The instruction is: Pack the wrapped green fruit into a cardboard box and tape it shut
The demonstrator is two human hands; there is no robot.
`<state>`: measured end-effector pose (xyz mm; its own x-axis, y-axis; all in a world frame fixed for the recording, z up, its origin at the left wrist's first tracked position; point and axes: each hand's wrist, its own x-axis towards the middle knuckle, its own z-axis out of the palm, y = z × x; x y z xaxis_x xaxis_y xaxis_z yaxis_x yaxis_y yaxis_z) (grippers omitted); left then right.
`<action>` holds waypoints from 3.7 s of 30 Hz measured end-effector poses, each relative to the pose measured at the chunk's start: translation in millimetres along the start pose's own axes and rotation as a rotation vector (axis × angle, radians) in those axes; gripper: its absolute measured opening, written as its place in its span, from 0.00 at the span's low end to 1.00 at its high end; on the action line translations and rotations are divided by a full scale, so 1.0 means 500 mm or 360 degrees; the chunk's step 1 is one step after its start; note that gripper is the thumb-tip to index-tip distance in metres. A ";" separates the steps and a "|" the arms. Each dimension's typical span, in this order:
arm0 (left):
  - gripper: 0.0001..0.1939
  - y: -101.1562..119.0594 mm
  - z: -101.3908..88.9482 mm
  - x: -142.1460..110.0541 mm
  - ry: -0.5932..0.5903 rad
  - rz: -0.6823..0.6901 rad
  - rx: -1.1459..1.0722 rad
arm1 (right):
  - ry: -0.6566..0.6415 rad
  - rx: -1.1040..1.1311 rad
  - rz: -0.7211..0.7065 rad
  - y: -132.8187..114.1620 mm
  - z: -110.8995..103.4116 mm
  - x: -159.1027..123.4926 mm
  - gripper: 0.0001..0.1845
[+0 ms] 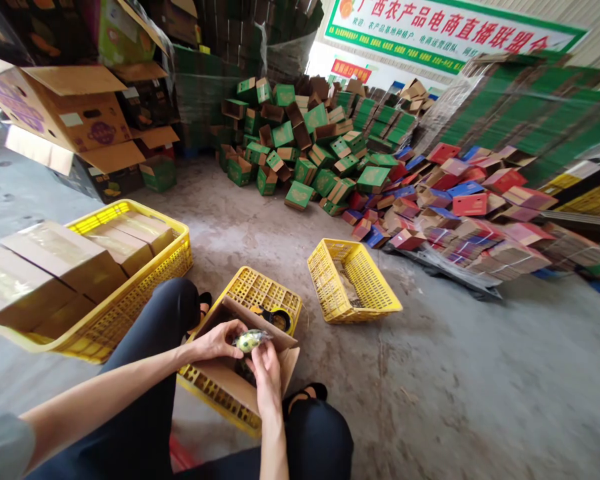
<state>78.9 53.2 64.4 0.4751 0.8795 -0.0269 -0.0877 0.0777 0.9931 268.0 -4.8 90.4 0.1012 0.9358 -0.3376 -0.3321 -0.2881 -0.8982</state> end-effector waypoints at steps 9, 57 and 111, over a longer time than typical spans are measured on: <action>0.26 -0.023 -0.002 0.001 0.0038 0.0045 0.0152 | 0.0113 -0.0025 -0.0079 -0.010 -0.008 0.003 0.40; 0.27 0.006 -0.011 0.004 -0.0049 -0.0073 -0.0534 | -0.0113 -0.0055 0.0032 0.000 -0.045 0.016 0.32; 0.23 -0.007 -0.013 0.003 0.0003 -0.0338 -0.0725 | -0.0075 -0.0243 -0.0324 -0.004 -0.048 0.019 0.40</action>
<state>74.0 57.3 60.4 0.5222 0.8229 -0.2239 -0.3626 0.4519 0.8151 292.0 -0.2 82.1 0.1065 0.9851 -0.1350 -0.1633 -0.1166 -0.9797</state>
